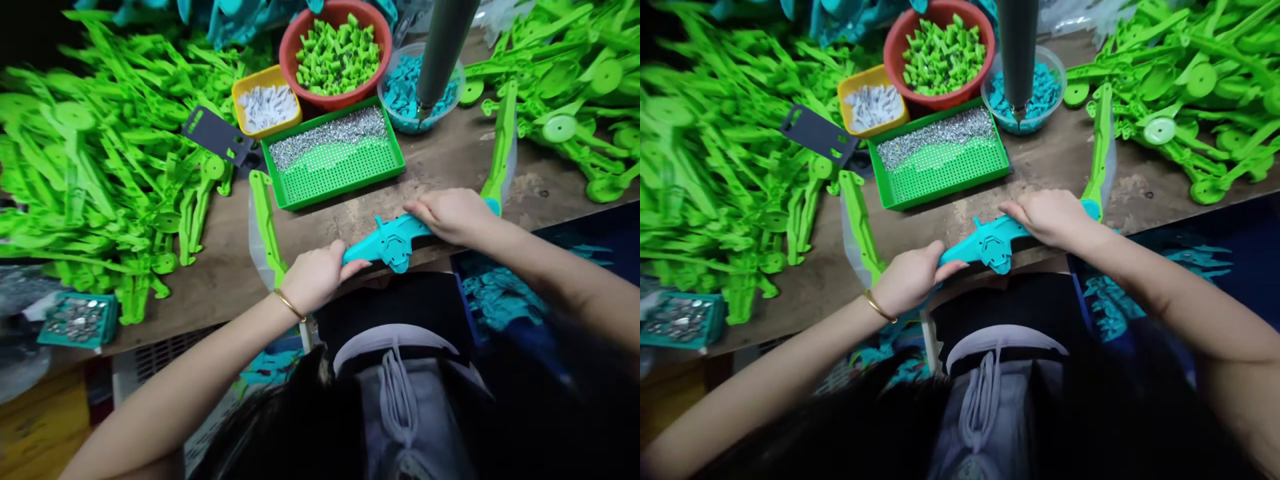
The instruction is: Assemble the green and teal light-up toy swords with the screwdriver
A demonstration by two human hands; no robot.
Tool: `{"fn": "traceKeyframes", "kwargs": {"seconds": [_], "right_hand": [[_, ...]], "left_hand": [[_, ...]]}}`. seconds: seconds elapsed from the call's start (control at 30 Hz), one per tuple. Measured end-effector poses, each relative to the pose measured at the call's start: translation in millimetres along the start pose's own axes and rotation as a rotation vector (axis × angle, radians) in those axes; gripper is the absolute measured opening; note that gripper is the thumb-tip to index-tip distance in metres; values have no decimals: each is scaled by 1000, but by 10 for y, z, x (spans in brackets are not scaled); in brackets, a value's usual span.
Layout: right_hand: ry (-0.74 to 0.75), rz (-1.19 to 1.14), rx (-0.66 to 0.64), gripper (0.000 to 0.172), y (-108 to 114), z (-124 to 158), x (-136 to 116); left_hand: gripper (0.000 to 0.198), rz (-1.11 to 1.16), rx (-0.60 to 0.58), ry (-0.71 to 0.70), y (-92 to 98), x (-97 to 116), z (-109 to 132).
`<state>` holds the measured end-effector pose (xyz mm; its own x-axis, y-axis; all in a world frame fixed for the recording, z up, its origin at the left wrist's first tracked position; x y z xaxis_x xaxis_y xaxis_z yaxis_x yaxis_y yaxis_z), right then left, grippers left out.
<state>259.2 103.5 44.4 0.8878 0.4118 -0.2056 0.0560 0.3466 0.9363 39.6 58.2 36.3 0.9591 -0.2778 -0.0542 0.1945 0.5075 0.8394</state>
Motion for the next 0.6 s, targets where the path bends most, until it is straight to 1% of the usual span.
{"fn": "traceKeyframes", "kwargs": {"seconds": [0.13, 0.23, 0.3, 0.37, 0.47, 0.53, 0.6], "right_hand": [[-47, 42, -16, 71, -119, -48, -83], [-62, 17, -19, 74, -108, -74, -118], [-51, -9, -18, 74, -65, -93, -90], [-30, -20, -15, 72, -13, -89, -14], [-32, 34, -4, 69, 41, -30, 175], [-73, 80, -13, 69, 28, 17, 317], [-100, 85, -35, 71, -23, 45, 408]], "left_hand": [[58, -9, 5, -16, -23, -7, -50], [51, -33, 9, -15, -29, -40, -109], [45, -34, -5, -18, -32, -61, -153], [42, -26, -25, -26, -35, -77, -194], [41, -14, -42, -29, -46, -99, -233], [41, 2, -54, -22, -63, -113, -247], [41, 26, -70, -15, -82, -121, -257]]}}
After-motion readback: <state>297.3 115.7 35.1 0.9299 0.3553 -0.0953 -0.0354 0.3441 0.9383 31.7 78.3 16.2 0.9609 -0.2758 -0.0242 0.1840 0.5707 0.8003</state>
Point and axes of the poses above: each hand's wrist, its own z-axis away from the middle knuckle, its own y-axis out of the back of the hand, x = y × z, the point moved 6 cm from there along -z, towards the middle knuckle, and after that the axes turned 12 degrees about y, right-handed, at the moved point
